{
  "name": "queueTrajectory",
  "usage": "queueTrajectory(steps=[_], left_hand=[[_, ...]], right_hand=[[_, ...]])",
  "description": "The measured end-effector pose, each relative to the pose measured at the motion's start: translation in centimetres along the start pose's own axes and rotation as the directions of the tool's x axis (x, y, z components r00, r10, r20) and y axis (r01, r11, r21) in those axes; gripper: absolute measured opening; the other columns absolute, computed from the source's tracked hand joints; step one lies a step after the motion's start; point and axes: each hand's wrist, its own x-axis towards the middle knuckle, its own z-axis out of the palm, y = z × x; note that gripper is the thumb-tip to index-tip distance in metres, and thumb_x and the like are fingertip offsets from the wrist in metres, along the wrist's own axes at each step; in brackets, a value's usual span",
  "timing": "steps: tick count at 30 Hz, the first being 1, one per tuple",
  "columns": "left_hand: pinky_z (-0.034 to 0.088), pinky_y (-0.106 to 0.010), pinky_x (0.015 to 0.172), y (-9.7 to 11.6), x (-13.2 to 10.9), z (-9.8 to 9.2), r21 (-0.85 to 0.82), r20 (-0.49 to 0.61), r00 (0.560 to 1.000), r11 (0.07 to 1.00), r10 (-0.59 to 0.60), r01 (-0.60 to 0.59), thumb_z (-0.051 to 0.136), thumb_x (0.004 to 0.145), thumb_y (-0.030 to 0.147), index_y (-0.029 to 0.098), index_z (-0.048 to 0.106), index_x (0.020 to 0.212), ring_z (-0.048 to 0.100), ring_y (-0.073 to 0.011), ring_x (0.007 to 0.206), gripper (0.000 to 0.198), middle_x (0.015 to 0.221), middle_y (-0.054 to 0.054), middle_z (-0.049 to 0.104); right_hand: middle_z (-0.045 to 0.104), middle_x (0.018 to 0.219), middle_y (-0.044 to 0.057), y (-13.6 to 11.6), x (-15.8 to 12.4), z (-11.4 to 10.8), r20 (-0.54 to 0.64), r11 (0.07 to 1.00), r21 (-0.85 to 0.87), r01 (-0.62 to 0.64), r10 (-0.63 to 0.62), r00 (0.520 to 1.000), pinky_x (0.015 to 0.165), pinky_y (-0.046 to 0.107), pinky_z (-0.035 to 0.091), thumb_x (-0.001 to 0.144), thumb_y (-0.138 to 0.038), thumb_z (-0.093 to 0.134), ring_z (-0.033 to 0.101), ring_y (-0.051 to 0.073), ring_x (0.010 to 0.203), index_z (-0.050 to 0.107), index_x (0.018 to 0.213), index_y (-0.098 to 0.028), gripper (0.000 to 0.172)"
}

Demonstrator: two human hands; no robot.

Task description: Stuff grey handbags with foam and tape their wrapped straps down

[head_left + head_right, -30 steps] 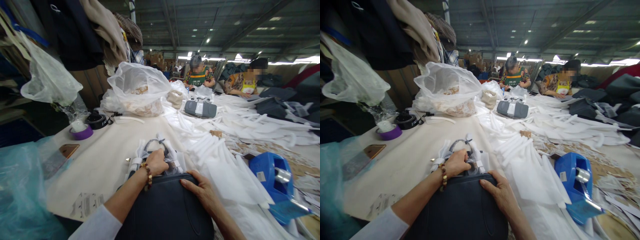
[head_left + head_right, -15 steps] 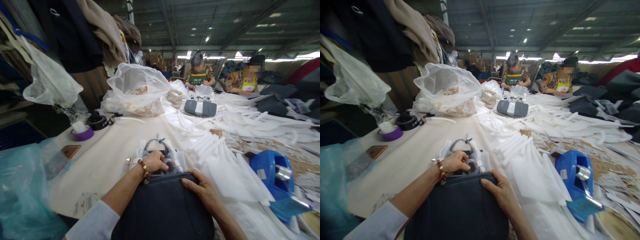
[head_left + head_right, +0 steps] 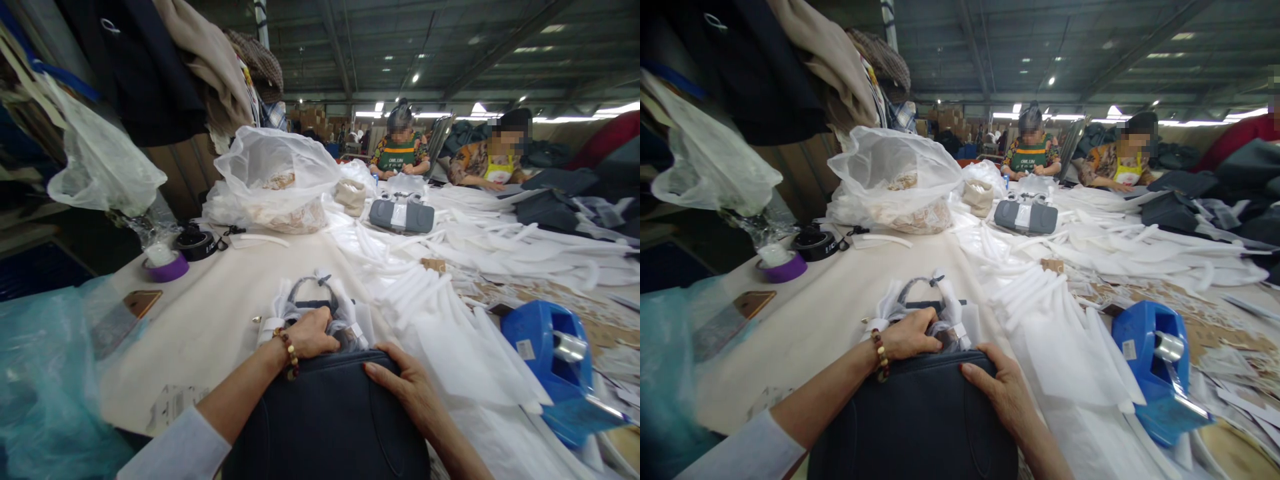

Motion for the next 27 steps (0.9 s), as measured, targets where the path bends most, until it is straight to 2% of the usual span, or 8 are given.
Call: queueTrajectory(steps=[3,6,11,14,19,23,27], left_hand=[[0.036,-0.024,0.058,-0.2,0.2,0.5,-0.062,-0.036,0.999,0.998,-0.005,0.002,0.058,0.070,0.023,0.016,0.053,0.082,0.057,-0.0175,0.073,0.015,0.075,0.000,0.060],[0.038,-0.024,0.062,-0.3,0.6,1.0,-0.145,-0.118,0.993,0.989,-0.026,0.009,0.051,0.076,0.020,0.016,0.052,0.079,0.058,-0.0161,0.075,0.005,0.074,0.000,0.061],[0.041,-0.023,0.060,-0.1,2.4,1.7,-0.294,-0.226,0.966,0.954,-0.123,0.053,0.050,0.080,0.023,0.016,0.049,0.077,0.058,-0.0140,0.066,0.008,0.065,0.001,0.061],[0.041,-0.024,0.057,0.1,3.4,2.0,-0.330,-0.255,0.949,0.940,-0.183,0.092,0.053,0.080,0.021,0.016,0.049,0.075,0.057,-0.0136,0.062,0.008,0.060,0.002,0.058],[0.042,-0.026,0.060,0.4,3.5,2.0,-0.282,-0.249,0.951,0.953,-0.181,0.108,0.056,0.081,0.020,0.016,0.052,0.074,0.056,-0.0126,0.060,0.009,0.060,0.004,0.057],[0.040,-0.025,0.063,0.8,3.2,1.6,-0.171,-0.257,0.956,0.980,-0.143,0.100,0.056,0.079,0.018,0.017,0.052,0.076,0.057,-0.0143,0.064,0.005,0.063,0.002,0.058],[0.040,-0.025,0.061,0.9,2.9,0.8,-0.053,-0.242,0.966,0.995,-0.091,0.081,0.058,0.078,0.025,0.017,0.053,0.077,0.059,-0.0177,0.070,0.009,0.069,-0.001,0.060]], right_hand=[[0.057,0.072,-0.003,-0.1,-0.1,0.0,0.019,1.000,0.026,-0.013,0.012,1.000,0.057,0.024,0.042,0.067,-0.054,0.067,0.053,0.016,0.066,0.061,0.086,-0.021,0.039],[0.057,0.071,-0.003,-0.4,-0.1,0.0,0.031,0.999,0.028,-0.016,0.015,0.999,0.056,0.023,0.042,0.066,-0.053,0.067,0.053,0.016,0.066,0.060,0.085,-0.021,0.038],[0.056,0.073,-0.003,-0.5,0.0,-0.2,0.023,0.996,-0.072,0.042,-0.041,0.999,0.059,0.023,0.042,0.070,-0.053,0.065,0.053,0.016,0.068,0.060,0.086,-0.021,0.036],[0.057,0.076,-0.003,-0.3,0.0,-0.4,0.031,0.986,-0.149,0.074,-0.070,0.997,0.062,0.025,0.042,0.074,-0.053,0.062,0.054,0.017,0.071,0.059,0.089,-0.021,0.035],[0.059,0.078,-0.002,-0.5,0.0,-0.2,-0.015,0.970,-0.235,0.064,-0.069,0.997,0.065,0.027,0.041,0.075,-0.053,0.059,0.055,0.019,0.074,0.059,0.090,-0.022,0.034],[0.057,0.072,-0.001,-0.5,0.8,0.4,-0.049,0.957,-0.288,0.040,-0.056,0.997,0.065,0.028,0.039,0.073,-0.048,0.058,0.053,0.019,0.073,0.059,0.078,-0.021,0.028],[0.056,0.070,-0.002,-0.2,1.6,0.6,-0.069,0.952,-0.305,-0.002,-0.020,0.997,0.065,0.029,0.038,0.070,-0.045,0.058,0.053,0.020,0.072,0.057,0.079,-0.020,0.027]])
